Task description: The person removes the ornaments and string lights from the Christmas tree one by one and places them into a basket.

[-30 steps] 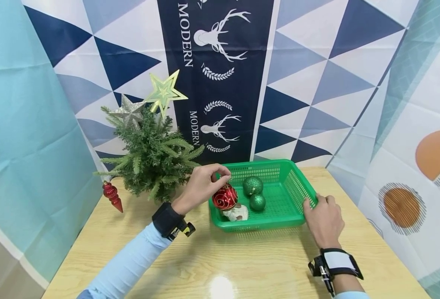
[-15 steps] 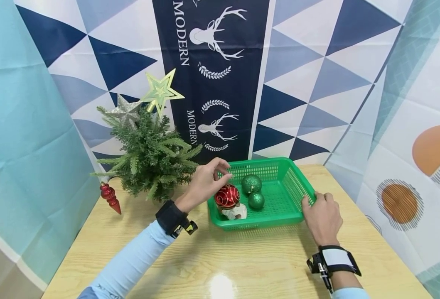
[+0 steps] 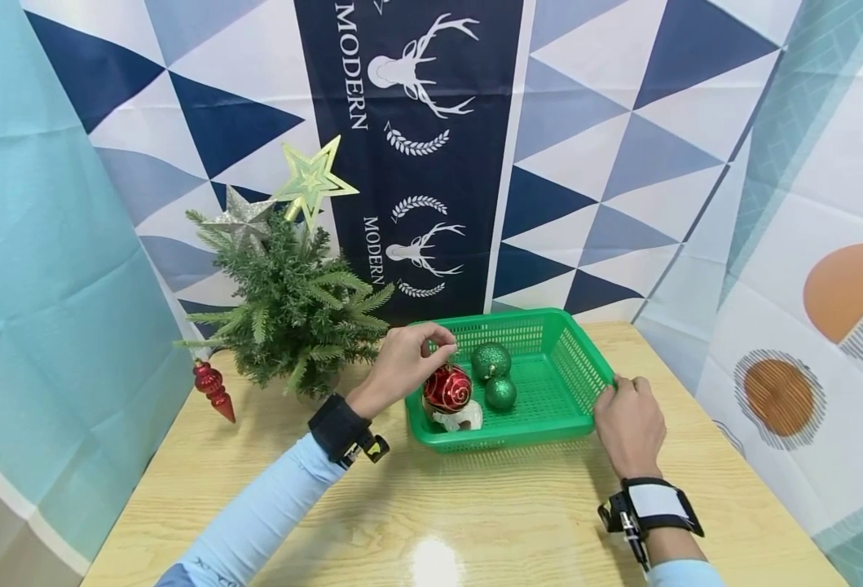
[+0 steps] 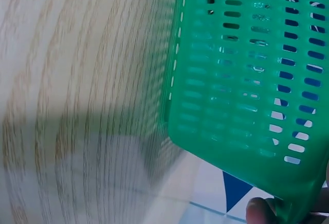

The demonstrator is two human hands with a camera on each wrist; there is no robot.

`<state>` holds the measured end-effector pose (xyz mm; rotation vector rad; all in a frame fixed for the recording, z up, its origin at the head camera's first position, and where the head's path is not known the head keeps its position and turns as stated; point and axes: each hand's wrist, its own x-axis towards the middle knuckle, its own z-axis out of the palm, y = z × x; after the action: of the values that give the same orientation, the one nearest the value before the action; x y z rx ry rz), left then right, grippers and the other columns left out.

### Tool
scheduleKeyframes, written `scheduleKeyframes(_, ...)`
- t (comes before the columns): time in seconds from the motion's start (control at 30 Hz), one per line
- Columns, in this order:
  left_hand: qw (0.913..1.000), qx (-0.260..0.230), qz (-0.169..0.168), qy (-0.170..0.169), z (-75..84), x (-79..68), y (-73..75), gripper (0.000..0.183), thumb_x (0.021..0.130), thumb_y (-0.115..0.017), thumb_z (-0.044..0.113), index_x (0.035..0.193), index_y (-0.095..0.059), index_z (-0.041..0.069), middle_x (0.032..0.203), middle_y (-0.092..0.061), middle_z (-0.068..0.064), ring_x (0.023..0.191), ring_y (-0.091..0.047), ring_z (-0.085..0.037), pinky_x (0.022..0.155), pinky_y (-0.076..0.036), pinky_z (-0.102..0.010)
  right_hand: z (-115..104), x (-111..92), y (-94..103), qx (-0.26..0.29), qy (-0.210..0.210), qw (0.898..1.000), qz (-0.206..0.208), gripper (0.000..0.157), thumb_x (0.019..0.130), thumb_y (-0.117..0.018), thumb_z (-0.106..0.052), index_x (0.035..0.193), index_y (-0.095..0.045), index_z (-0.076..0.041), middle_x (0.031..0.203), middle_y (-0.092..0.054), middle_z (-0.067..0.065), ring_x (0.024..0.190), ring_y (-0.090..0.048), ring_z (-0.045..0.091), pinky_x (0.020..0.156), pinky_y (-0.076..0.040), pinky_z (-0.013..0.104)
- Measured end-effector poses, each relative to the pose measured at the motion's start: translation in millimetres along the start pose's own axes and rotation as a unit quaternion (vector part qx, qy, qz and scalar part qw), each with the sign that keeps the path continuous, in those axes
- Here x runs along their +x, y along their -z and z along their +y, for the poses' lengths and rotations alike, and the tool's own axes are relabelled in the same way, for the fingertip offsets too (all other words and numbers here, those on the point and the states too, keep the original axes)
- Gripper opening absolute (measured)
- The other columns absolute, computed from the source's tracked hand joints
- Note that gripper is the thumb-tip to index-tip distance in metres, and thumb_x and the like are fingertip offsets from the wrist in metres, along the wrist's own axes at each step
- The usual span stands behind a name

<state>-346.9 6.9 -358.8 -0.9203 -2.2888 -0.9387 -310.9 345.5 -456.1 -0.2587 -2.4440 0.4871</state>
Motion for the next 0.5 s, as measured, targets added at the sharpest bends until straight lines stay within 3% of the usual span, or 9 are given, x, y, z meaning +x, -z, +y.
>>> scheduleKeyframes(0.3,1.0,0.002,-0.003,0.003,-0.8,-2.0,-1.3,0.008,0.093,-0.066,0.022,0.095,-0.072,0.016,0.09,-0.07,0.008,0.062,-0.052,-0.002,0.06,-0.04,-0.016,2.6,0.9,2.1,0.013,0.013,0.999,0.034,0.028,0.091,-0.055,-0.007,0.105,-0.069,0.013,0.089,-0.062,0.027,0.071,-0.06,0.044,0.047,-0.039,0.047)
scheduleKeyframes(0.5,1.0,0.004,-0.006,0.002,-0.6,-0.1,-1.3,0.008,0.093,-0.066,0.022,0.096,-0.071,0.016,0.09,-0.07,0.009,0.064,-0.053,0.0,0.061,-0.04,-0.014,4.2,3.4,5.7,0.023,0.021,0.999,0.027,0.026,0.091,-0.061,-0.01,0.103,-0.069,0.011,0.09,-0.064,0.027,0.075,-0.061,0.044,0.051,-0.041,0.049)
